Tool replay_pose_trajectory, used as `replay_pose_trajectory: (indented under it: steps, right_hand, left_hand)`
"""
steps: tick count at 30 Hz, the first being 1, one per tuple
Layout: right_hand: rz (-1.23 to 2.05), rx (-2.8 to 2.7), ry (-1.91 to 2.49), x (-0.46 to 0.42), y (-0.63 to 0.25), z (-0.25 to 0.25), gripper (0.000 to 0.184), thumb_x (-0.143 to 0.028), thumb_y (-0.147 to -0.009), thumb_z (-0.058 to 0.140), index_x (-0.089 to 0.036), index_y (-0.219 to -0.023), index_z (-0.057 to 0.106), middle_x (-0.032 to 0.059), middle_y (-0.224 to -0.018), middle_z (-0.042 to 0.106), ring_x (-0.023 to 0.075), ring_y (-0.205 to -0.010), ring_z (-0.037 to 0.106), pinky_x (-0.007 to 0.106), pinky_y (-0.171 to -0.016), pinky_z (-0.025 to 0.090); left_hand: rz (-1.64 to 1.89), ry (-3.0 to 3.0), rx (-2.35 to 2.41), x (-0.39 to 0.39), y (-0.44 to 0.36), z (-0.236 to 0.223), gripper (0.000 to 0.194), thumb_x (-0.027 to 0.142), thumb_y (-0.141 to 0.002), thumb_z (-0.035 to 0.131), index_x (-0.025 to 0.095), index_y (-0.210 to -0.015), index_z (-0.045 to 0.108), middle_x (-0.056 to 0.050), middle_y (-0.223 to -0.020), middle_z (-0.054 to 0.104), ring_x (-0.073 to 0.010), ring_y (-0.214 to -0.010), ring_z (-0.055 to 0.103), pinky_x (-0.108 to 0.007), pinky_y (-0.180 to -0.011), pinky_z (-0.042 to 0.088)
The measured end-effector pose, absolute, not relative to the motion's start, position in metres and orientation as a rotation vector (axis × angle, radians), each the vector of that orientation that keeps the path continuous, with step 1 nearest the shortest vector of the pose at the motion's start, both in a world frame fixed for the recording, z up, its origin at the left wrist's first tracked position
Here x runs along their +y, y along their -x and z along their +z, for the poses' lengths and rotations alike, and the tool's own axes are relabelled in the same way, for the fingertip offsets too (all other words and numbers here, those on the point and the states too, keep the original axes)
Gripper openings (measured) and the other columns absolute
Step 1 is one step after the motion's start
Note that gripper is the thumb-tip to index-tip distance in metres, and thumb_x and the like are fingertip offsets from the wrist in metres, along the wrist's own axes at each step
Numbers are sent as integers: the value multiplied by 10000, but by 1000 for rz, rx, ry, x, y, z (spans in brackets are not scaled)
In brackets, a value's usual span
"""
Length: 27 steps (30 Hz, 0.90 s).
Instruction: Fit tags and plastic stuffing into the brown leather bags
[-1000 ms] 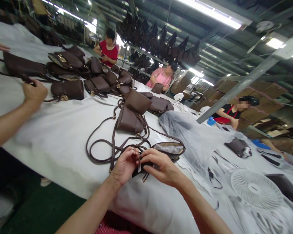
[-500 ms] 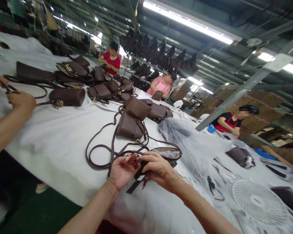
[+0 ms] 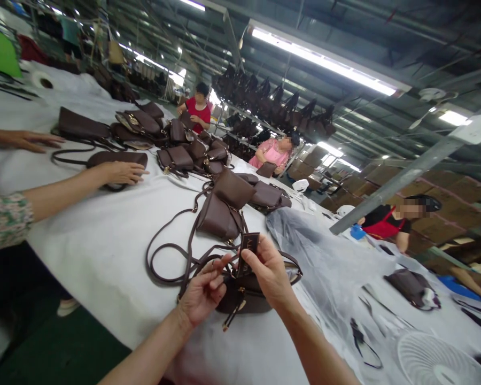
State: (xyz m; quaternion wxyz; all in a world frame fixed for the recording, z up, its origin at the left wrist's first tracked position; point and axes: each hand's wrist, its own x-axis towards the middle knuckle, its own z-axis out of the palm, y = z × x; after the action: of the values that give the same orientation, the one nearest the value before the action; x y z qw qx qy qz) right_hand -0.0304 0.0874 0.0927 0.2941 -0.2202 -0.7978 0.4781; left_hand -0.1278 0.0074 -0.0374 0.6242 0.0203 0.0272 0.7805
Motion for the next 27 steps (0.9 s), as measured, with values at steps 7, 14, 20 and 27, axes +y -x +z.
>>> replay_pose_trajectory:
  steps: [7, 14, 20, 27]
  right_hand:
    - [-50, -3066, 556, 75, 49, 103, 177, -153, -925, 471, -225, -1024, 599, 36, -926, 692, 202, -862, 632, 307, -766, 402]
    - [-423, -3143, 672, 56, 62, 102, 189, -145, -955, 435, -220, -1001, 602, 58, -890, 681, 216, -877, 638, 327, -799, 388]
    - [-574, -3221, 683, 49, 62, 94, 245, -143, -938, 463, -176, -1165, 550, 104, -895, 688, 269, -845, 654, 372, -735, 426]
    - [-436, -3293, 570, 59, 58, 91, 432, -177, -917, 525, -138, -1339, 439, 101, -913, 708, 262, -825, 661, 368, -715, 458]
  left_hand:
    - [1859, 148, 69, 13, 125, -38, 144, 138, -755, 768, 123, -826, 644, 16, -757, 674, -8, -437, 485, -123, -350, 309]
    - [1852, 329, 123, 16, 129, -41, 112, 114, -817, 692, 124, -728, 625, 23, -580, 626, -63, -482, 585, -129, -357, 348]
    - [1947, -76, 538, 8, 138, -39, 292, 259, -558, 891, 129, -722, 687, 11, -618, 666, -89, -542, 600, -156, -453, 391]
    - [1796, -546, 1034, -1, 144, -31, 415, 531, -633, 760, 148, -626, 600, 10, -562, 592, -120, -489, 553, -222, -483, 388]
